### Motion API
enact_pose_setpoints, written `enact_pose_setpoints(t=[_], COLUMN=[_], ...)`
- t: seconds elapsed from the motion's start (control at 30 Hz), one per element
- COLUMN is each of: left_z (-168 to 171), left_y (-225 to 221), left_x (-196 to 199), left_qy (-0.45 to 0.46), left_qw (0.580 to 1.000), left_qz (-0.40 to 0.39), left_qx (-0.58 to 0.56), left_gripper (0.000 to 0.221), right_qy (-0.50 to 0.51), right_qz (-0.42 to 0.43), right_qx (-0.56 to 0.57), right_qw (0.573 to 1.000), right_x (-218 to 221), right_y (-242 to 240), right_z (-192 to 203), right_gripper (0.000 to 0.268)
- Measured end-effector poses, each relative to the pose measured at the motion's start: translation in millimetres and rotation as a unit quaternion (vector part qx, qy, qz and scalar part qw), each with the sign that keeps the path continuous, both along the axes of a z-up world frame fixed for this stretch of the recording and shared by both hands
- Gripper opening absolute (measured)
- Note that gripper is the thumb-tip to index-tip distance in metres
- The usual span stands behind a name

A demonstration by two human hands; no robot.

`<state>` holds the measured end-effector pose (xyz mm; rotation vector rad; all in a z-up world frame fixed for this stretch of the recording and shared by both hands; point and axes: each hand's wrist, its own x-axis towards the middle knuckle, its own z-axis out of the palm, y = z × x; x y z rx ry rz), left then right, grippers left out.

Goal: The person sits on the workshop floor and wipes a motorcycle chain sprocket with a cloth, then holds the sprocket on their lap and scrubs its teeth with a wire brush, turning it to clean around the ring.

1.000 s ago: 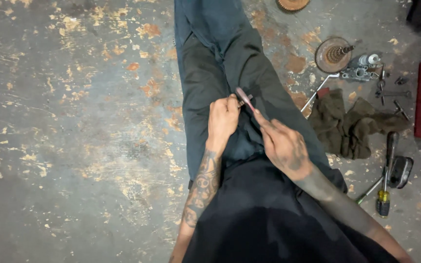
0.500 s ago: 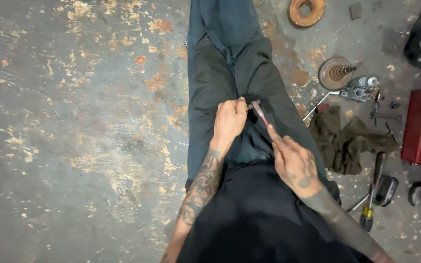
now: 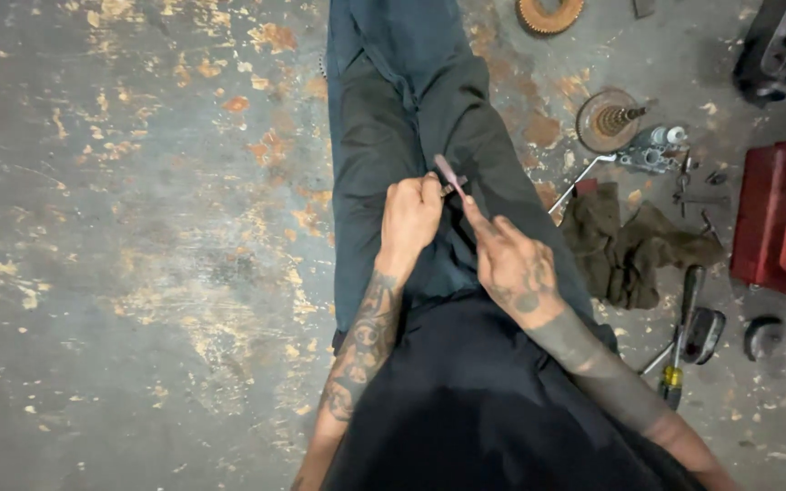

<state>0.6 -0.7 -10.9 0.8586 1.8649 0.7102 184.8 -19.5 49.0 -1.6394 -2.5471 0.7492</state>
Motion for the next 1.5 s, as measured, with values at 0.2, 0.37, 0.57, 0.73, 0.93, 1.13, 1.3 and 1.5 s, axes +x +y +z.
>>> enact_pose_setpoints(t=[0.2,0.37,0.57,0.73,0.93,1.13,1.3,1.5], left_z=[4,4,7,10,5,10,4,8], left_y=[6,3,4,1,6,7,7,4], left_x=[-3,-1,-4,0,-2,-2,-11,-9], left_qy=[-0.015,-0.010,-0.009,-0.004,-0.009,-0.007,-0.070,-0.100], left_qw=[1.000,1.000,1.000,1.000,1.000,1.000,0.997,0.993], left_qz=[-0.006,0.017,-0.001,0.012,0.013,0.015,0.003,-0.021], left_qx=[-0.011,-0.002,-0.002,-0.009,-0.015,-0.020,0.038,0.056], left_gripper=[0.048,0.049,0.048,0.048,0.049,0.050,0.050,0.050], right_qy=[-0.097,-0.046,-0.063,0.007,-0.051,-0.057,0.011,0.105], right_qz=[0.018,0.013,0.011,0.002,0.001,-0.007,-0.030,-0.055], right_qx=[0.003,-0.042,-0.029,-0.038,-0.025,-0.052,-0.053,-0.027], right_qw=[0.995,0.998,0.998,0.999,0.998,0.997,0.998,0.993], right_x=[18,2,7,2,10,23,41,39], right_y=[-13,5,-3,5,-1,-12,-20,-11], right_z=[10,3,23,17,7,5,23,22], right_gripper=[0.064,0.063,0.058,0.050,0.055,0.056,0.044,0.047])
